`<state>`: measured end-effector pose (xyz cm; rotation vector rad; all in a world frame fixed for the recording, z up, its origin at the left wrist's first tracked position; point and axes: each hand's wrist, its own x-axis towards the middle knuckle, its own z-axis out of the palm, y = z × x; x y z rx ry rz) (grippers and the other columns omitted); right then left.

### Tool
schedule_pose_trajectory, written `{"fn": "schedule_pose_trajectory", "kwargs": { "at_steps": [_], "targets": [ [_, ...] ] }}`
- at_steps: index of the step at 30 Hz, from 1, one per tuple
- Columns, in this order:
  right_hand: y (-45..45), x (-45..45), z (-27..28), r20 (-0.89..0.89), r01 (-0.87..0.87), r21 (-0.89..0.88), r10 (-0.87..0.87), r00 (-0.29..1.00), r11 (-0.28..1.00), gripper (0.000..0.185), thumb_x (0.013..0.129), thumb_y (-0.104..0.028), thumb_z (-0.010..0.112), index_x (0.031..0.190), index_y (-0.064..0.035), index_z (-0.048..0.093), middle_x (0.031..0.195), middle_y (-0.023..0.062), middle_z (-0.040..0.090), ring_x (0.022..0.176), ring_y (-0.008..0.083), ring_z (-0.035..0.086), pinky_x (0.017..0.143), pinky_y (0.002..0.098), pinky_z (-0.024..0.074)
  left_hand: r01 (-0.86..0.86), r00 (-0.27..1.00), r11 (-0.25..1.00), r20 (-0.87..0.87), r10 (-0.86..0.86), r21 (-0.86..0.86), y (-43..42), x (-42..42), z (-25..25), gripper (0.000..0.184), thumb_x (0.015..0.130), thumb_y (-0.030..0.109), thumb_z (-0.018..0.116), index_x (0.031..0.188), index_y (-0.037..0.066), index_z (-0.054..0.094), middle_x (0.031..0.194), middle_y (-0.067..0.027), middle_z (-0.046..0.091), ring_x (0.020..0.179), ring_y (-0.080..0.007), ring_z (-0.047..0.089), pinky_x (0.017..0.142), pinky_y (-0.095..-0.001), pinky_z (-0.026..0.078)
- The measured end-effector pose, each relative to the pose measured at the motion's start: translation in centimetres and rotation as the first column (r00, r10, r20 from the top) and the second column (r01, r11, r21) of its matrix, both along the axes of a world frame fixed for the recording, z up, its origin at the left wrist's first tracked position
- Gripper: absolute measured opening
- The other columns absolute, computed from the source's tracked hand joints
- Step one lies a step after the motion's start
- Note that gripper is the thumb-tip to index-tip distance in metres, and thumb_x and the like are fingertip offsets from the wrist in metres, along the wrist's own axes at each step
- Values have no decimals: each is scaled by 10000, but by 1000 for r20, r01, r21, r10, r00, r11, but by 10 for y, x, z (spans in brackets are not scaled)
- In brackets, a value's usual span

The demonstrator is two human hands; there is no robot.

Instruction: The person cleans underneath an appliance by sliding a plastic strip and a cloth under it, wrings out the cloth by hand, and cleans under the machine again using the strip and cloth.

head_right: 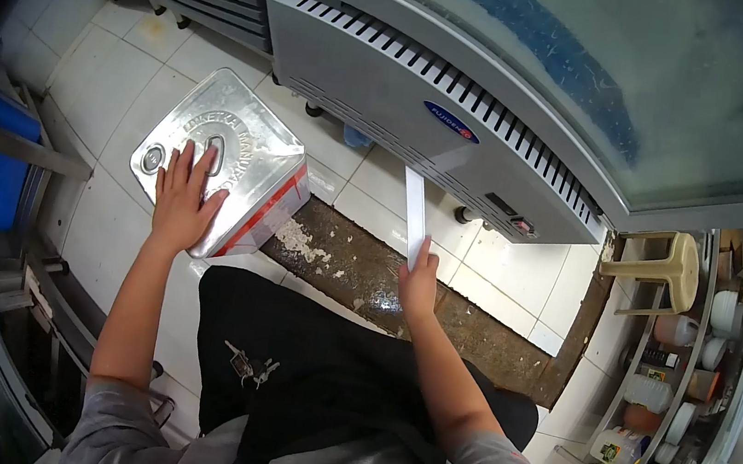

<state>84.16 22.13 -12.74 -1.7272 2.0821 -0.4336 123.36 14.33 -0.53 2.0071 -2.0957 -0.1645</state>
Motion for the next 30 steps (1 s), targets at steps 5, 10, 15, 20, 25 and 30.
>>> {"fn": "schedule_pose_trajectory", "kwargs": {
  "at_steps": [5, 10, 15, 20, 25, 30],
  "targets": [
    [-61, 22, 16, -180, 23, 294, 31, 983, 955, 808, 812, -56, 508, 1454, -184, 36, 1039, 250, 495, 800, 383, 600, 722, 435, 509, -32, 999, 999, 22, 32, -7, 2, -5, 3, 617, 795, 439, 589, 1347, 235, 405, 1448, -152, 272, 1342, -365, 221, 1079, -529, 145],
    [-69, 20, 22, -175, -3, 393, 78, 981, 920, 884, 796, -35, 496, 1449, -227, -68, 1016, 298, 528, 817, 375, 617, 729, 425, 514, -18, 999, 998, 32, 20, -55, 3, -6, 5, 626, 781, 464, 601, 1338, 242, 422, 1448, -146, 272, 1341, -367, 223, 1076, -536, 152],
    [-91, 33, 3, -143, 2, 402, 61, 988, 916, 911, 772, -4, 484, 1447, -225, -86, 1042, 319, 519, 875, 391, 609, 774, 436, 502, -17, 1000, 999, 20, 18, -37, 2, -6, 5, 642, 774, 483, 601, 1343, 249, 418, 1449, -140, 274, 1345, -364, 214, 1078, -535, 149],
    [-148, 43, -31, -175, -6, 245, 50, 983, 969, 874, 749, -12, 465, 1455, -194, -18, 956, 329, 539, 867, 418, 590, 787, 452, 480, -30, 999, 999, 28, 30, -19, 1, -6, 5, 657, 778, 484, 602, 1354, 241, 402, 1452, -131, 272, 1349, -353, 212, 1082, -526, 153],
    [-167, 24, -49, -223, -82, 147, 114, 968, 986, 863, 770, -13, 485, 1456, -220, 4, 1034, 325, 520, 897, 417, 590, 786, 439, 486, -43, 998, 999, 41, 44, -24, 1, -4, 1, 665, 781, 487, 599, 1363, 246, 388, 1454, -120, 275, 1347, -352, 220, 1082, -519, 163],
    [-61, 15, 11, -96, -116, 223, 140, 985, 968, 891, 768, -17, 494, 1453, -238, -30, 999, 302, 534, 844, 420, 587, 738, 473, 475, -61, 998, 997, 6, 62, -49, 4, -1, 0, 655, 778, 503, 591, 1352, 252, 401, 1451, -113, 282, 1345, -349, 227, 1087, -513, 164]
  ]
}}
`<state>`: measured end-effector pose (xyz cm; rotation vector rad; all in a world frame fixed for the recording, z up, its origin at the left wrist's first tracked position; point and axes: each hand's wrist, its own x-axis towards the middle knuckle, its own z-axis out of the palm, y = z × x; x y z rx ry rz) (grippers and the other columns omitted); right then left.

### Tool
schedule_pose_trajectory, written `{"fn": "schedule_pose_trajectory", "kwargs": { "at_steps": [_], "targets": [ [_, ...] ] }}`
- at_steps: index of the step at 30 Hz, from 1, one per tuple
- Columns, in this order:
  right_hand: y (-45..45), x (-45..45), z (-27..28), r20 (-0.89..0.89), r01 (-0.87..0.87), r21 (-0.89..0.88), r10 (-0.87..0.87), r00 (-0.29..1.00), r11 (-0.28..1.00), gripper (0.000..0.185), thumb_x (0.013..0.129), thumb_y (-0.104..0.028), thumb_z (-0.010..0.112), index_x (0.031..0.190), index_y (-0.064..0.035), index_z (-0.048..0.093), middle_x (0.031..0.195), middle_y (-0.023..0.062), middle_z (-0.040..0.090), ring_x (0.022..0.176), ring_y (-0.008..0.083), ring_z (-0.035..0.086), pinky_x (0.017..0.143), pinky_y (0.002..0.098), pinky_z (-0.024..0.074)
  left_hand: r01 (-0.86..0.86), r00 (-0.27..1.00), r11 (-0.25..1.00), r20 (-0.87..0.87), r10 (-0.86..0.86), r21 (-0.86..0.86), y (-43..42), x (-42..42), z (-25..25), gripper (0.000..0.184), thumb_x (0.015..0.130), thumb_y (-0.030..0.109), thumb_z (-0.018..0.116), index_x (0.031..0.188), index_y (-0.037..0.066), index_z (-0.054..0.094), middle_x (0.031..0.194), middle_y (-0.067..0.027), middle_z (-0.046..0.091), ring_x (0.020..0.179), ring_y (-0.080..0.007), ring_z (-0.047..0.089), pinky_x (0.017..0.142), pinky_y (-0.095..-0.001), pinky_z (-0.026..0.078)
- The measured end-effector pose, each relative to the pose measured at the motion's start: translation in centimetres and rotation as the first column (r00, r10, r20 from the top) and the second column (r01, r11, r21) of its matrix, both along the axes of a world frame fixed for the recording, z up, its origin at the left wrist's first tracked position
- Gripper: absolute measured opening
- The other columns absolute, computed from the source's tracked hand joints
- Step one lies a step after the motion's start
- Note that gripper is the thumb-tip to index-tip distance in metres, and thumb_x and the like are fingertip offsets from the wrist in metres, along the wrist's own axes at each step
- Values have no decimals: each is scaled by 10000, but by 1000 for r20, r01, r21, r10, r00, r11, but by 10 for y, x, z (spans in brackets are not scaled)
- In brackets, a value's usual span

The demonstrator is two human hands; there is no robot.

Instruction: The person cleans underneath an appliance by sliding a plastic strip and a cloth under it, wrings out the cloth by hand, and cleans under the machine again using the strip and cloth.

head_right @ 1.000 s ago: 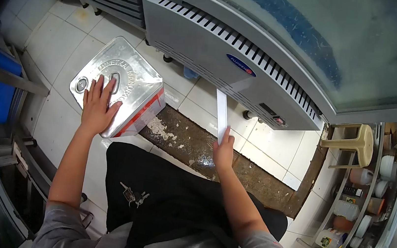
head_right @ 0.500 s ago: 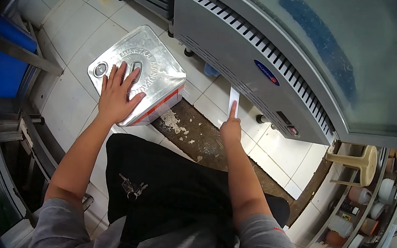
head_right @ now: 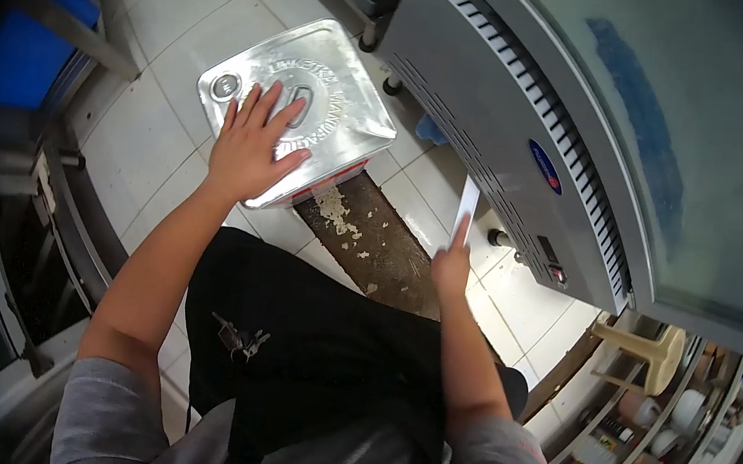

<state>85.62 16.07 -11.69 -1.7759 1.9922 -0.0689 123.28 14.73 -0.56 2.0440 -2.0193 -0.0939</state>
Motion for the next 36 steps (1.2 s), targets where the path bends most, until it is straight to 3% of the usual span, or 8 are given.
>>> {"fn": "schedule_pose_trajectory", "kwargs": {
  "at_steps": [9, 10, 13, 17, 20, 22, 34, 36],
  "targets": [
    [81, -22, 92, -82, -61, 208, 80, 993, 976, 898, 733, 22, 477, 1456, -221, 2, 964, 297, 572, 885, 436, 583, 783, 471, 469, 7, 998, 999, -61, -9, -34, 3, 4, -1, 653, 786, 528, 571, 1346, 233, 409, 1440, -114, 296, 1348, -322, 228, 1097, -496, 159],
    [83, -25, 98, -118, -94, 184, 117, 986, 978, 858, 806, -22, 515, 1454, -245, 0, 851, 265, 583, 813, 428, 590, 725, 481, 470, 4, 998, 999, -66, -6, -33, 3, 5, -2, 653, 786, 528, 571, 1346, 233, 409, 1440, -114, 296, 1348, -322, 228, 1097, -496, 159],
    [77, -29, 103, -86, -103, 166, 118, 989, 981, 853, 803, -11, 510, 1454, -242, 9, 884, 271, 582, 832, 428, 590, 739, 480, 469, 10, 998, 999, -65, -14, -52, 4, 3, -4, 660, 788, 534, 566, 1353, 237, 397, 1442, -108, 291, 1352, -313, 221, 1102, -493, 149],
    [94, -24, 81, -49, -138, 14, 138, 989, 990, 847, 793, -3, 504, 1454, -243, 33, 916, 280, 572, 840, 444, 583, 752, 487, 468, 1, 998, 1000, -59, -1, -11, 2, 6, -2, 663, 795, 536, 558, 1362, 241, 380, 1449, -101, 279, 1356, -309, 210, 1106, -486, 140],
    [84, -21, 73, -88, -134, 46, 137, 987, 990, 863, 783, -5, 508, 1453, -250, 23, 882, 271, 576, 819, 438, 588, 735, 493, 472, 8, 998, 1000, -65, -9, -9, 3, 5, -4, 658, 798, 534, 555, 1362, 243, 380, 1449, -101, 280, 1356, -308, 213, 1107, -484, 141],
    [65, -18, 77, -172, -90, 202, 126, 977, 975, 889, 767, -2, 513, 1451, -260, 8, 845, 264, 577, 797, 424, 596, 716, 492, 478, 9, 998, 1000, -61, -11, -24, 3, 6, -5, 653, 800, 533, 554, 1360, 243, 383, 1446, -102, 285, 1354, -308, 217, 1106, -484, 143],
    [-49, 37, 8, -184, -96, 117, 117, 976, 988, 908, 751, 4, 486, 1453, -278, -17, 908, 268, 570, 802, 379, 605, 729, 450, 485, 19, 998, 999, -53, -22, -48, 2, 5, -3, 637, 784, 516, 583, 1334, 235, 424, 1428, -120, 312, 1335, -330, 255, 1091, -493, 175],
    [-73, 51, -3, -170, -90, 107, 108, 980, 990, 898, 755, 1, 480, 1453, -280, -10, 942, 272, 567, 827, 380, 607, 747, 449, 486, 15, 1000, 1000, -19, -15, -21, 2, 5, -2, 638, 809, 563, 524, 1352, 255, 390, 1438, -119, 296, 1343, -323, 243, 1099, -494, 163]
  ]
}}
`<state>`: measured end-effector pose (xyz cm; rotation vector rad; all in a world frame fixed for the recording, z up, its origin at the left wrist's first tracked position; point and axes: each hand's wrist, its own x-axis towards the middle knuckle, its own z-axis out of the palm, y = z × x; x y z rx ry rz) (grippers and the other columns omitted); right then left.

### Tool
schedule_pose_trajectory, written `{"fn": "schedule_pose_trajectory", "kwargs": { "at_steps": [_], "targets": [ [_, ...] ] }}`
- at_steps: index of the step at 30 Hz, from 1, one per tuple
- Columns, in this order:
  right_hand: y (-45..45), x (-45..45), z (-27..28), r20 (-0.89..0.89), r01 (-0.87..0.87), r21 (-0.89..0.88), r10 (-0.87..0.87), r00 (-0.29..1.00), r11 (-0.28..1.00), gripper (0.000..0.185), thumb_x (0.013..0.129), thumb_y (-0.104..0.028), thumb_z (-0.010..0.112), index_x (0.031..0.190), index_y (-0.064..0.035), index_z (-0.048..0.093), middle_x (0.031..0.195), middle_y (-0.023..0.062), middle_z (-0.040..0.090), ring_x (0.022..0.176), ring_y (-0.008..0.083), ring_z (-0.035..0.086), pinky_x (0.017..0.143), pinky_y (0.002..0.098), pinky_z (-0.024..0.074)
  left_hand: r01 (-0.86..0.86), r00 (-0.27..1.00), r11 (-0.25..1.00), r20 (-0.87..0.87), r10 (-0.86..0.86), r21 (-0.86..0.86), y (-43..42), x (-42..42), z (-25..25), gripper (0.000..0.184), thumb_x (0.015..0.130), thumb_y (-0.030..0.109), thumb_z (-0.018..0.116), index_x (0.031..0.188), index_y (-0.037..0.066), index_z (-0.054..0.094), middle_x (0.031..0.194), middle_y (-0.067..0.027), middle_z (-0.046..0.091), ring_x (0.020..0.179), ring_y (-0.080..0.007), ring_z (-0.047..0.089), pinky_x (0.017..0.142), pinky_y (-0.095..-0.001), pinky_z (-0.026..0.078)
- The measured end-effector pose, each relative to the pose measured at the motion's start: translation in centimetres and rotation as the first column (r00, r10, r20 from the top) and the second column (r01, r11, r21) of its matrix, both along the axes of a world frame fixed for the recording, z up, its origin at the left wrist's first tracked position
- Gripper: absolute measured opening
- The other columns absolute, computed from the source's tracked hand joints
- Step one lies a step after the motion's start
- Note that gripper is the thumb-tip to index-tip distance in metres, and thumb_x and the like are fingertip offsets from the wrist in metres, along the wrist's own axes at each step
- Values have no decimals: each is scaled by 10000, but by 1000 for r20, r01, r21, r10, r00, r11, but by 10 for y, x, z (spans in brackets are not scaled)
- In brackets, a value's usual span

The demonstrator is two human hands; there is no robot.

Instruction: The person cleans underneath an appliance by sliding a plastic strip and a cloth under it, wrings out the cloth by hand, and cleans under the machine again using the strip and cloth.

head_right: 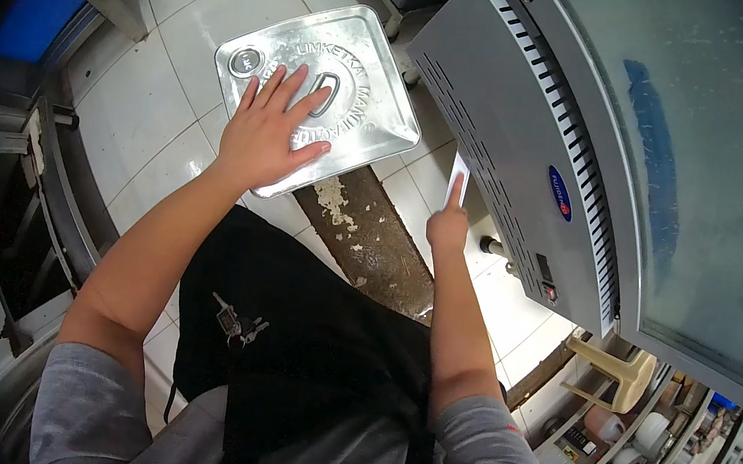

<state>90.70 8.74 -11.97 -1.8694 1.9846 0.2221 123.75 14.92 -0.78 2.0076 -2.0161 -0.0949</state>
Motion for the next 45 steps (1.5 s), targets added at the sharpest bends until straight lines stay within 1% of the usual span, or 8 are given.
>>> {"fn": "schedule_pose_trajectory", "kwargs": {
  "at_steps": [15, 19, 21, 29, 35, 40, 43, 45],
  "targets": [
    [-37, 38, -2, 206, 69, -137, -40, 978, 988, 858, 740, -96, 584, 1454, -174, 114, 1085, 260, 540, 952, 396, 578, 865, 425, 454, -9, 1000, 1000, 20, 9, 1, -1, -2, -2, 624, 814, 549, 526, 1349, 258, 390, 1431, -125, 306, 1338, -328, 250, 1099, -491, 161],
    [-22, 33, -34, 340, 85, -512, 111, 934, 855, 821, 727, -97, 603, 1432, -89, 183, 961, 227, 585, 833, 362, 602, 723, 395, 505, -14, 1000, 1000, -2, 14, -5, -1, -3, 2, 622, 791, 488, 586, 1338, 251, 410, 1442, -105, 290, 1347, -318, 235, 1101, -478, 162],
    [-14, 34, -25, 624, 331, -17, -249, 741, 944, 723, 763, -110, 580, 1409, -69, 257, 977, 237, 578, 910, 358, 586, 755, 385, 495, -13, 1000, 1000, -22, 13, 10, -1, -1, 3, 619, 790, 479, 588, 1337, 250, 413, 1441, -106, 292, 1341, -325, 243, 1098, -485, 164],
    [7, 36, -10, 334, 122, -461, 44, 941, 879, 650, 808, -115, 510, 1403, -58, 253, 1051, 294, 561, 941, 408, 567, 845, 433, 438, 6, 998, 999, -70, -9, -45, -2, 8, -7, 550, 852, 468, 493, 1353, 258, 406, 1442, -83, 318, 1334, -329, 268, 1090, -520, 161],
    [-16, 52, -5, 99, -47, -361, 88, 991, 931, 724, 759, -69, 496, 1415, -31, 191, 854, 304, 580, 765, 433, 578, 727, 476, 455, -23, 978, 995, -209, 2, -95, -1, 15, -11, 569, 807, 417, 571, 1328, 227, 444, 1428, -103, 332, 1322, -336, 280, 1077, -525, 186],
    [-33, 65, 9, -133, -67, -135, 49, 990, 989, 615, 878, -164, 457, 1412, -13, 193, 963, 269, 609, 869, 373, 604, 767, 436, 468, -23, 958, 996, -288, -4, -91, 2, 18, -11, 578, 800, 426, 577, 1319, 205, 455, 1422, -100, 332, 1328, -325, 260, 1088, -512, 160],
    [-45, 60, -1, -130, -386, -248, 365, 922, 889, 460, 839, -290, 540, 1239, -70, 486, 1066, 215, 610, 1000, 340, 592, 823, 389, 478, 0, 946, 998, -324, -21, -67, 0, 19, -12, 579, 797, 415, 584, 1318, 199, 453, 1431, -98, 316, 1328, -324, 259, 1088, -510, 164],
    [-62, 50, -38, 217, -233, -263, 293, 931, 936, 550, 982, -405, 268, 1335, 2, 377, 1070, 198, 620, 1014, 302, 591, 841, 376, 467, -2, 948, 998, -317, -16, -56, 0, 21, -10, 580, 796, 412, 587, 1318, 198, 451, 1427, -99, 322, 1326, -322, 264, 1087, -506, 172]
  ]
}}
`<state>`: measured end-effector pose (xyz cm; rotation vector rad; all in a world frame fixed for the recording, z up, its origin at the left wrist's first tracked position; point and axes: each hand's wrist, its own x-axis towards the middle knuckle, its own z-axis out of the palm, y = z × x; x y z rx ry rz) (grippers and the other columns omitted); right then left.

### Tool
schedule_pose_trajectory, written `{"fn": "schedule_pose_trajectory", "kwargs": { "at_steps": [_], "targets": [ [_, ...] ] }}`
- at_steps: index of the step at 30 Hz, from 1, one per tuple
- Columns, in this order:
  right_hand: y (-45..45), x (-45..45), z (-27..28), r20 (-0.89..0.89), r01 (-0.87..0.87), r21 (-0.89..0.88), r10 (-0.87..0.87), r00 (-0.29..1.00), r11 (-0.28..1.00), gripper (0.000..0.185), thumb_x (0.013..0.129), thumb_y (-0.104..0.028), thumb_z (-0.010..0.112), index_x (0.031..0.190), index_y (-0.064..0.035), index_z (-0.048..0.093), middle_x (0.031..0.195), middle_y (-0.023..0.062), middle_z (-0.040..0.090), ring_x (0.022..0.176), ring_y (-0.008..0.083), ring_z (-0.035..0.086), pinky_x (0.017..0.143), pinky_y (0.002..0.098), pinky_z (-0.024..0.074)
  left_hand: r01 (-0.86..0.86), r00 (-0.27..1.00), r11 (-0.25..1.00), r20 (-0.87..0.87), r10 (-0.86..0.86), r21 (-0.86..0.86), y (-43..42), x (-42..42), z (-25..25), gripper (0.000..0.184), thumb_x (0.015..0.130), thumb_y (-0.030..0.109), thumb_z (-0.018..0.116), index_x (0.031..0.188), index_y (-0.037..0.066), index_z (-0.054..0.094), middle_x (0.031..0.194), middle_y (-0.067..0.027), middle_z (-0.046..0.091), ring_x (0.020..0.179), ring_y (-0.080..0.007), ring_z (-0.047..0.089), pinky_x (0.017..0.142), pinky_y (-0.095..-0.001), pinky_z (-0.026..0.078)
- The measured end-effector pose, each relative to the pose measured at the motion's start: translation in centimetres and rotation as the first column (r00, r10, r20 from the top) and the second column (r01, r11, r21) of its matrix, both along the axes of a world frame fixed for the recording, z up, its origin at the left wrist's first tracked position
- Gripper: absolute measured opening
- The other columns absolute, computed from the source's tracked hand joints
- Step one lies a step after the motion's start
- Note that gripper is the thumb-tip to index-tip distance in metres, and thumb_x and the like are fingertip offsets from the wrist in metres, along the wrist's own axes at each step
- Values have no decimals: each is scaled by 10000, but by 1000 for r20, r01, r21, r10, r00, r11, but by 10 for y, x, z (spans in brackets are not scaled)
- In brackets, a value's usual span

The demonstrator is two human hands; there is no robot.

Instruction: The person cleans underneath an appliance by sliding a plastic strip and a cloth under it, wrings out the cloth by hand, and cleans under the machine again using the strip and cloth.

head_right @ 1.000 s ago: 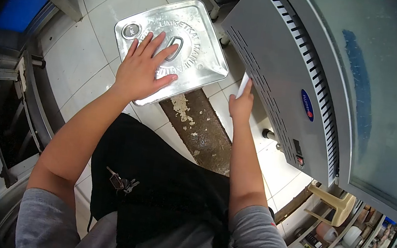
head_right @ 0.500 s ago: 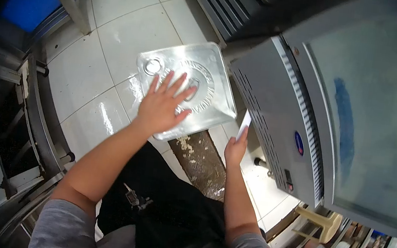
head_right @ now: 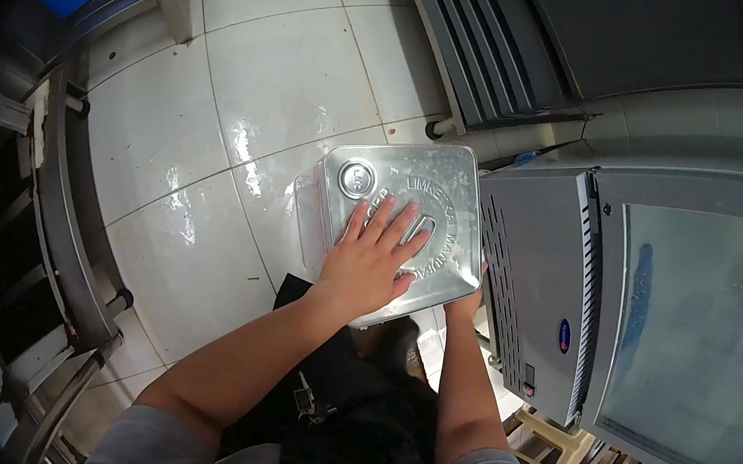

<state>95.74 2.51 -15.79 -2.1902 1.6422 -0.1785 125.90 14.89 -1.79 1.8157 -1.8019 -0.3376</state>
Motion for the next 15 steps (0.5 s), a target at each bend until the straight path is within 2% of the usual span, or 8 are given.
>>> {"fn": "schedule_pose_trajectory", "kwargs": {
  "at_steps": [2, 5, 15],
  "targets": [
    [-20, 2, -9, 57, 86, 69, -90, 994, 994, 551, 975, -408, 280, 1330, 2, 383, 1071, 198, 620, 1014, 305, 591, 839, 378, 468, 4, 1000, 1000, -15, -4, -2, 0, 0, 0, 582, 792, 410, 592, 1315, 198, 454, 1424, -97, 326, 1323, -320, 269, 1085, -504, 177],
    [-47, 7, -11, -100, 164, 89, -155, 983, 982, 554, 965, -413, 297, 1321, 1, 391, 1073, 199, 619, 1013, 310, 591, 838, 383, 469, 1, 999, 1000, -35, -1, 3, -3, 1, -1, 584, 781, 405, 605, 1308, 199, 460, 1418, -94, 335, 1317, -315, 283, 1082, -499, 190],
    [-67, 8, -18, -264, 214, 88, -184, 947, 973, 563, 932, -427, 356, 1292, 1, 420, 1079, 201, 616, 1010, 325, 590, 831, 397, 473, -9, 998, 1000, -69, 11, 26, -4, 5, 4, 585, 749, 392, 635, 1280, 202, 480, 1403, -74, 360, 1301, -293, 318, 1067, -483, 229]
  ]
}}
